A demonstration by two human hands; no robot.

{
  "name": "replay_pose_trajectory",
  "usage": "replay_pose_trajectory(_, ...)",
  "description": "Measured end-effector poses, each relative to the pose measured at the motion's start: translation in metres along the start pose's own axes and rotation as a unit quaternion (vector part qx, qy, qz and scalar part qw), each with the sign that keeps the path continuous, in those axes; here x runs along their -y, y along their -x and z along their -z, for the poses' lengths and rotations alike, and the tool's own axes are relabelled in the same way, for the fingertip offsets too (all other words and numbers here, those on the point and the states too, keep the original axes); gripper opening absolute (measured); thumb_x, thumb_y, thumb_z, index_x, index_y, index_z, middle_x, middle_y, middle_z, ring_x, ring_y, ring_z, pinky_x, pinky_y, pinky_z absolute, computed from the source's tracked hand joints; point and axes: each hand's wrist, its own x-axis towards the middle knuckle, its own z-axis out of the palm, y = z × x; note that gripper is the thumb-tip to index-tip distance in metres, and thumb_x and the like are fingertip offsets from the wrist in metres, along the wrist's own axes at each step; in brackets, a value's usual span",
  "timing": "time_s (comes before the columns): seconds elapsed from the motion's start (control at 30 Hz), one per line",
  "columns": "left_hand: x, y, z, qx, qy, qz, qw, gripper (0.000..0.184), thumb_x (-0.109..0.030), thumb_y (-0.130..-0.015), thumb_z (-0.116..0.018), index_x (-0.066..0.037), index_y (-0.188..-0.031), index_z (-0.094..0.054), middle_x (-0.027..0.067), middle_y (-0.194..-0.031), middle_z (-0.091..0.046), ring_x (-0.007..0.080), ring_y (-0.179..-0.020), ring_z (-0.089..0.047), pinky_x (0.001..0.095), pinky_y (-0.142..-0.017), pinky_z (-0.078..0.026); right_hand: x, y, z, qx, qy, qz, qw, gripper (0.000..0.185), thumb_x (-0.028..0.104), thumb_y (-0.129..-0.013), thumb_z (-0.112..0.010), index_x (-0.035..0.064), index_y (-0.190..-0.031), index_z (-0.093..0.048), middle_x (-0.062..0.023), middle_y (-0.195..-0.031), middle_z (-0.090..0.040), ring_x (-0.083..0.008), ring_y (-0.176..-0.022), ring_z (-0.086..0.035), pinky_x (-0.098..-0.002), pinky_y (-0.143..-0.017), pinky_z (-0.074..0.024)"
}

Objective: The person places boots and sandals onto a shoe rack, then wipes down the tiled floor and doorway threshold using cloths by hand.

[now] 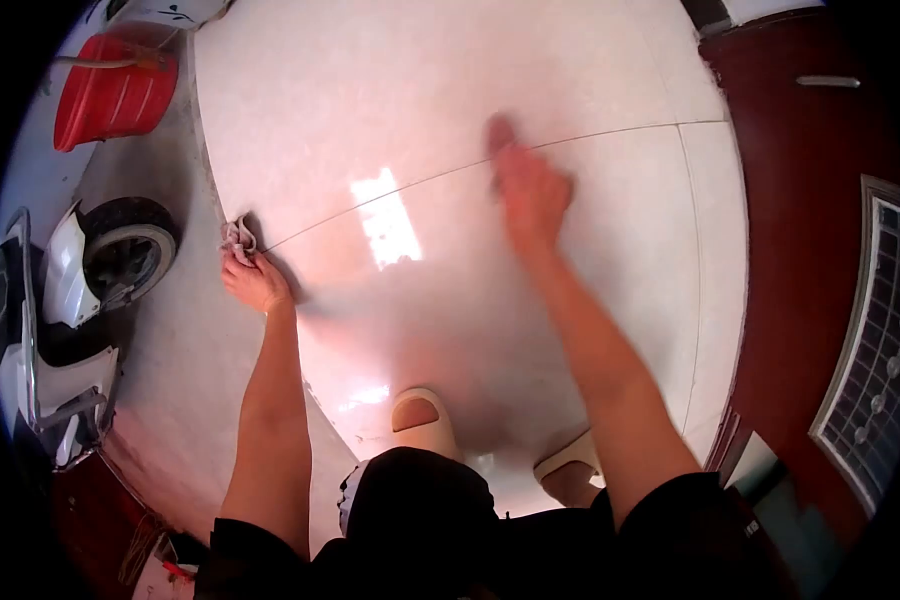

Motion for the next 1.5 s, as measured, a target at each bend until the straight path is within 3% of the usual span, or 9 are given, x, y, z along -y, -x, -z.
replay_pose_trajectory(0.03, -0.002, 0.003, 0.001, -0.008, 0.022, 0.000, 1.000, 0.040, -0.010, -0.078, -0.061, 0.001, -0.116, -0.053, 0.0190, -0.113, -0.056, 0.0396, -0.108, -0.049, 0.0473, -0.094, -0.040, 0.019, 0.036, 0.009, 0.051, -0.020, 0.067, 0.996, 0.009, 0.021, -0.089, -0.053, 0.0198, -0.095, -0.059, 0.0037, -0.086, -0.064, -0.0166, -0.073, -0.063, -0.0427, -0.049, -0.0395)
replay_pose_trajectory(0.13, -0.047, 0.033, 0.005, 0.050, 0.125, -0.057, 0.989, 0.045, -0.010, -0.081, -0.060, 0.000, -0.124, -0.051, 0.0223, -0.124, -0.053, 0.0405, -0.117, -0.047, 0.0463, -0.101, -0.037, 0.027, 0.144, -0.018, 0.020, -0.208, 0.296, 0.932, 0.052, 0.026, -0.080, -0.058, 0.0228, -0.132, -0.054, -0.0004, -0.139, -0.048, -0.0204, -0.128, -0.042, -0.0435, -0.106, -0.0317)
replay_pose_trajectory(0.23, -0.124, 0.065, 0.018, 0.157, 0.198, -0.113, 0.961, 0.051, -0.009, -0.079, -0.059, -0.002, -0.128, -0.049, 0.0218, -0.129, -0.050, 0.0420, -0.120, -0.045, 0.0465, -0.105, -0.034, -0.012, 0.111, -0.013, 0.022, -0.225, 0.365, 0.903, 0.051, 0.025, -0.079, -0.057, 0.0217, -0.130, -0.055, -0.0002, -0.136, -0.050, -0.0193, -0.127, -0.044, -0.0433, -0.105, -0.0333)
replay_pose_trajectory(0.47, -0.268, 0.103, 0.018, 0.239, 0.271, -0.289, 0.887, 0.064, -0.022, -0.074, -0.069, 0.000, -0.130, -0.047, 0.0269, -0.131, -0.043, 0.0452, -0.121, -0.043, 0.0496, -0.100, -0.037, -0.207, 0.037, 0.009, -0.043, -0.186, -0.111, 0.975, 0.032, 0.016, -0.093, -0.052, 0.0105, -0.124, -0.059, -0.0076, -0.109, -0.066, -0.0293, -0.098, -0.061, -0.0444, -0.082, -0.0467)
replay_pose_trajectory(0.53, -0.292, 0.106, 0.013, 0.249, 0.290, -0.315, 0.869, 0.065, -0.028, -0.074, -0.071, -0.002, -0.129, -0.048, 0.0243, -0.131, -0.043, 0.0433, -0.123, -0.041, 0.0512, -0.101, -0.036, -0.287, 0.066, -0.012, -0.305, -0.120, -0.062, 0.943, 0.032, 0.009, -0.092, -0.050, 0.0038, -0.122, -0.060, -0.0163, -0.109, -0.066, -0.0349, -0.100, -0.062, -0.0423, -0.090, -0.0475)
replay_pose_trajectory(0.6, -0.307, 0.115, 0.008, 0.249, 0.279, -0.332, 0.866, 0.063, -0.029, -0.075, -0.071, -0.003, -0.127, -0.050, 0.0218, -0.131, -0.044, 0.0420, -0.123, -0.041, 0.0513, -0.102, -0.034, -0.334, 0.100, 0.006, -0.266, -0.231, -0.211, 0.911, 0.038, 0.008, -0.092, -0.048, -0.0002, -0.130, -0.053, -0.0198, -0.128, -0.057, -0.0364, -0.118, -0.053, -0.0413, -0.103, -0.0395)
replay_pose_trajectory(0.77, -0.317, 0.123, 0.000, 0.251, 0.233, -0.330, 0.880, 0.056, -0.024, -0.076, -0.070, -0.006, -0.125, -0.053, 0.0173, -0.132, -0.045, 0.0394, -0.125, -0.040, 0.0499, -0.104, -0.032, -0.381, 0.106, -0.044, -0.205, 0.000, -0.401, 0.893, 0.043, 0.027, -0.095, -0.049, 0.0069, -0.133, -0.053, -0.0155, -0.138, -0.051, -0.0339, -0.125, -0.048, -0.0419, -0.104, -0.0387)
replay_pose_trajectory(1.2, -0.317, 0.126, -0.005, 0.253, 0.186, -0.339, 0.887, 0.056, -0.016, -0.074, -0.065, -0.006, -0.127, -0.051, 0.0192, -0.132, -0.045, 0.0407, -0.125, -0.041, 0.0498, -0.104, -0.032, -0.400, -0.172, -0.078, -0.051, -0.100, -0.096, 0.989, 0.046, 0.031, -0.095, -0.047, 0.0207, -0.139, -0.046, -0.0032, -0.147, -0.042, -0.0278, -0.131, -0.042, -0.0411, -0.107, -0.0362)
replay_pose_trajectory(1.5, -0.317, 0.127, -0.005, 0.253, 0.173, -0.346, 0.887, 0.051, -0.016, -0.077, -0.061, -0.004, -0.125, -0.052, 0.0223, -0.130, -0.046, 0.0437, -0.121, -0.043, 0.0510, -0.103, -0.034, -0.433, 0.009, -0.025, -0.084, -0.159, -0.075, 0.981, 0.043, 0.017, -0.095, -0.048, 0.0134, -0.138, -0.048, -0.0122, -0.141, -0.046, -0.0330, -0.128, -0.045, -0.0457, -0.104, -0.0368)
